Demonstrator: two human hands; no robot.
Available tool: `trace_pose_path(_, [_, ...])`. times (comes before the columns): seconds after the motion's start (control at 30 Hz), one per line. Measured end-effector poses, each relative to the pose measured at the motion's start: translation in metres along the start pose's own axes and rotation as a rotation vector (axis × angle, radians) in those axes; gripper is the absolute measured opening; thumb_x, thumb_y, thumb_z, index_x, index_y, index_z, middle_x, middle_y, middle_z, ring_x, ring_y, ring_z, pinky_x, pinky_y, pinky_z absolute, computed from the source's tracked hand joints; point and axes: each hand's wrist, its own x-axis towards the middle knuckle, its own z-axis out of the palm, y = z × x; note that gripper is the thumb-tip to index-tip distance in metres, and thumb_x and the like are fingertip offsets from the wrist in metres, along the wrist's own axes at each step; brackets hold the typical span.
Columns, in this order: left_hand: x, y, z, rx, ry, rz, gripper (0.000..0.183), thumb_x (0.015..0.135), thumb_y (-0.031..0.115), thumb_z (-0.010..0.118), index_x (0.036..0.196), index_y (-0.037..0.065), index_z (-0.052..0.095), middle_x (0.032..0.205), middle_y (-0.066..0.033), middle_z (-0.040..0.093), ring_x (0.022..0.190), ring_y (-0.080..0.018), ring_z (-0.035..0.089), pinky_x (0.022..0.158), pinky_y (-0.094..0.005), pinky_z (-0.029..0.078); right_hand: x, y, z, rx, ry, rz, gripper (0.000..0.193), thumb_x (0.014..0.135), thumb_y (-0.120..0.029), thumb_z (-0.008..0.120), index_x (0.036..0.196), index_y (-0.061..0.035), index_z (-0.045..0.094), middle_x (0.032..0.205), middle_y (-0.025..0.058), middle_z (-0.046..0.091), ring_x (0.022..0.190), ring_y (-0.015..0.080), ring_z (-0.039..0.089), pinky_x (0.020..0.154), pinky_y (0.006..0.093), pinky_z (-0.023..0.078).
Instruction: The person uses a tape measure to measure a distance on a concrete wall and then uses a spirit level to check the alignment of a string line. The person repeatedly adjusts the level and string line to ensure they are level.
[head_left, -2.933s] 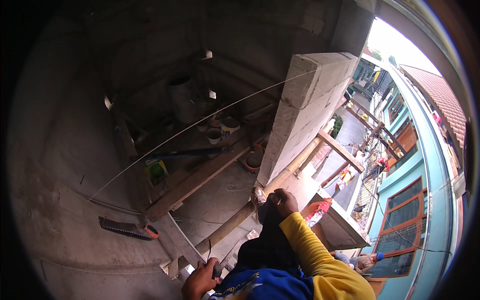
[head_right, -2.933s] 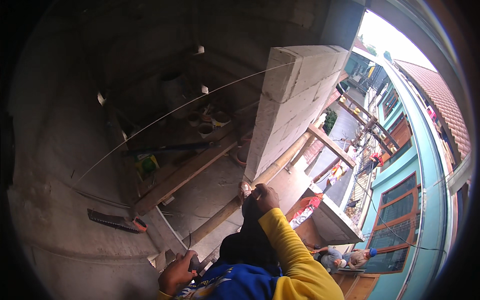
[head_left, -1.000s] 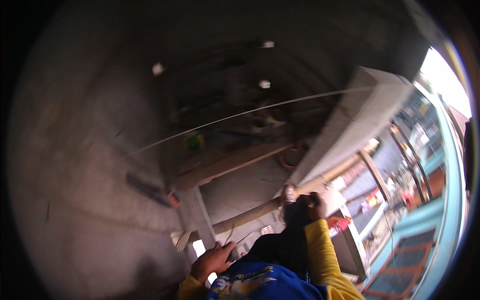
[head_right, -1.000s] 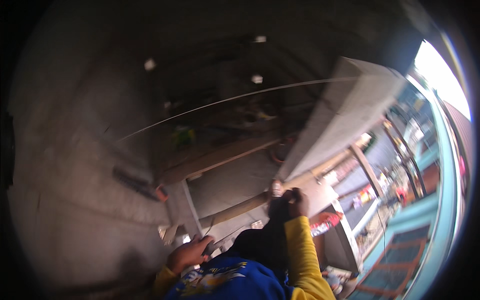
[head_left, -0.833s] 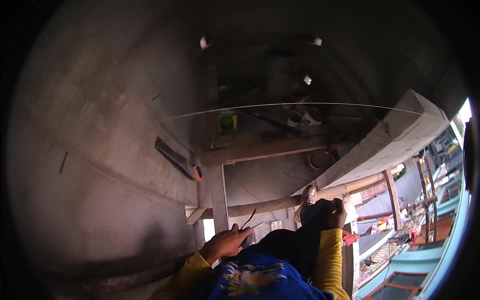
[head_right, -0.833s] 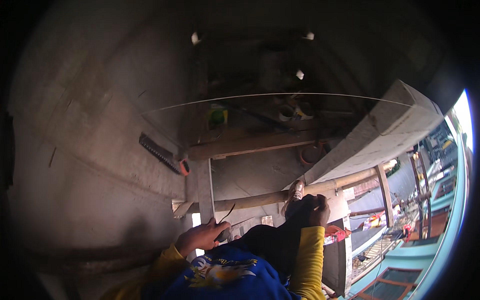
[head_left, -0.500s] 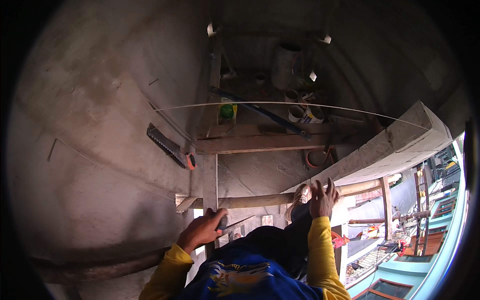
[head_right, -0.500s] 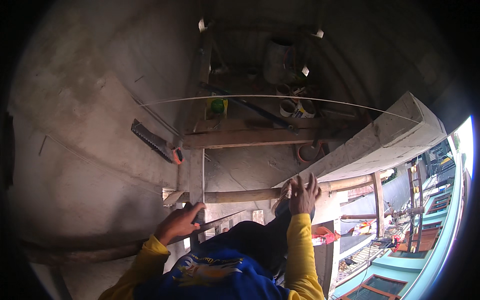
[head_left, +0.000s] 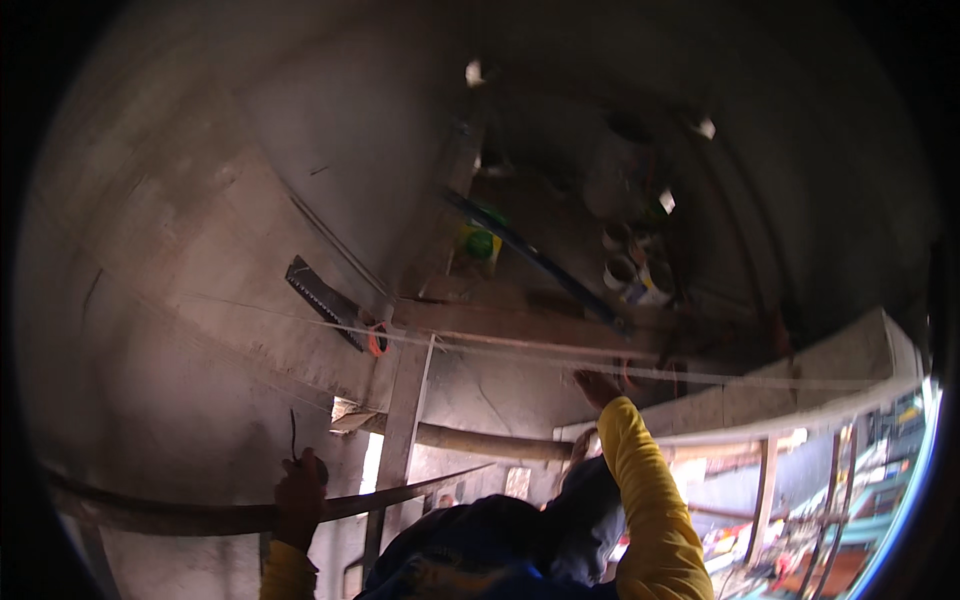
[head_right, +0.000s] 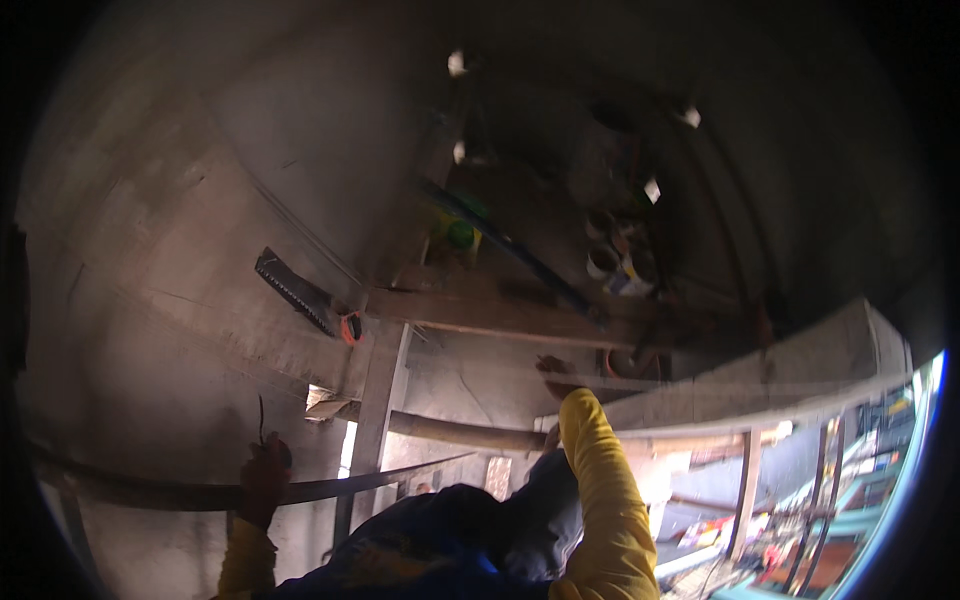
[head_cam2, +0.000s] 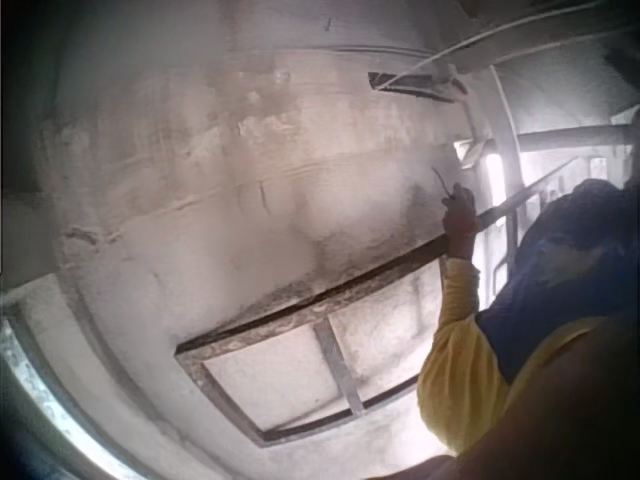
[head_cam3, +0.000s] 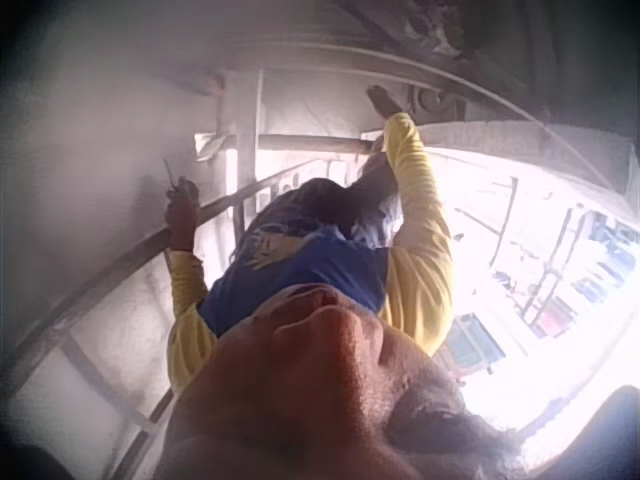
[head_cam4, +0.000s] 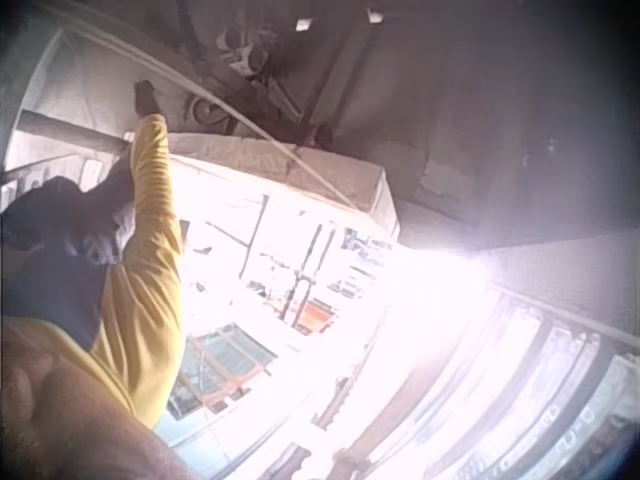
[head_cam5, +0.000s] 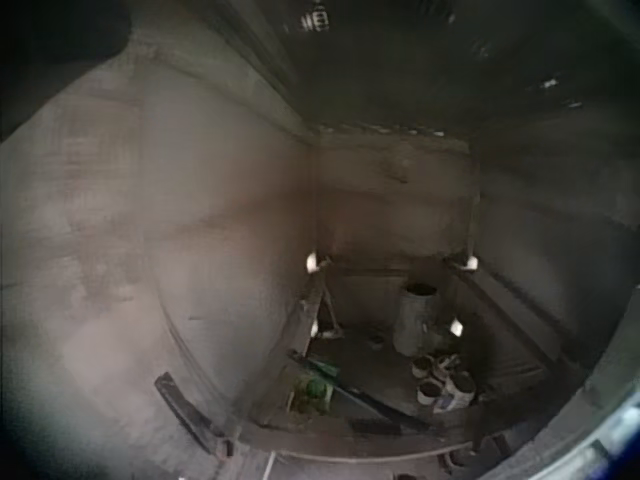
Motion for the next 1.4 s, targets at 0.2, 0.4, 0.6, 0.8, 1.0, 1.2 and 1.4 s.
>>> trace_pose_path(0.2, [-0.026,0.009,0.012,0.058,0.163,-0.182,0.044,0.086,0.014,0.069,0.126,0.013,0.050,0.102,-0.0211,0.059,0.073,-0.0335,0.069,0.060,-0.0438,0.057,0.092,0.141,0.002,-0.068,0.071,0.173,0.070,0.098,-0.056,0.053,0.153,-0.0140,0.045,0.148,0.0209,0.054,0.132,0.0400,0.054,0.110,0.0482,0.043])
trace_pose_path(0.4, [0.013,0.024,0.045,0.019,0.365,-0.345,0.013,0.089,0.016,0.067,0.100,0.014,0.059,0.081,-0.0149,0.060,0.060,-0.0272,0.067,0.052,-0.0372,0.054,0.178,0.342,-0.014,-0.143,0.279,0.279,0.053,0.074,-0.038,0.081,0.110,-0.0011,0.068,0.099,0.0221,0.071,0.100,0.0378,0.068,0.092,0.0475,0.054])
trace_pose_path(0.6, [-0.011,0.038,0.007,0.048,0.392,-0.388,0.016,0.085,0.011,0.070,0.100,0.011,0.062,0.084,-0.0164,0.063,0.061,-0.0272,0.067,0.052,-0.0355,0.053,0.209,0.303,0.038,-0.486,0.347,0.143,0.049,0.077,-0.043,0.078,0.115,-0.0131,0.070,0.096,0.0191,0.074,0.092,0.0389,0.072,0.086,0.0513,0.055])
trace_pose_path(0.8, [-0.009,0.038,0.008,0.182,0.296,-0.440,0.030,0.085,0.013,0.073,0.113,0.012,0.065,0.086,-0.0155,0.064,0.067,-0.0292,0.070,0.058,-0.0380,0.057,0.219,0.239,0.041,-0.527,0.273,0.212,0.051,0.077,-0.045,0.077,0.115,-0.0115,0.070,0.099,0.0200,0.073,0.095,0.0400,0.071,0.088,0.0511,0.055])
trace_pose_path(1.0, [-0.010,0.034,0.012,0.191,0.135,-0.466,0.052,0.080,0.024,0.082,0.127,0.018,0.060,0.097,-0.0154,0.066,0.076,-0.0295,0.074,0.063,-0.0395,0.060,0.228,0.229,0.043,-0.535,0.232,0.196,0.053,0.077,-0.047,0.077,0.115,-0.0098,0.071,0.102,0.0210,0.072,0.098,0.0410,0.070,0.089,0.0510,0.054])
trace_pose_path(1.2, [-0.007,0.039,0.008,0.237,0.066,-0.526,0.058,0.079,0.027,0.084,0.129,0.020,0.058,0.098,-0.0145,0.066,0.079,-0.0294,0.074,0.065,-0.0397,0.060,0.233,0.231,0.040,-0.542,0.209,0.193,0.056,0.077,-0.049,0.076,0.114,-0.0082,0.071,0.105,0.0219,0.072,0.101,0.0421,0.069,0.091,0.0508,0.054])
trace_pose_path(1.4, [-0.010,0.043,0.004,0.228,0.031,-0.507,0.058,0.080,0.022,0.082,0.132,0.015,0.056,0.100,-0.0143,0.067,0.087,-0.0275,0.073,0.069,-0.0382,0.059,0.235,0.236,0.038,-0.557,0.169,0.189,0.059,0.077,-0.051,0.075,0.114,-0.0065,0.071,0.108,0.0228,0.071,0.104,0.0431,0.068,0.092,0.0506,0.053])
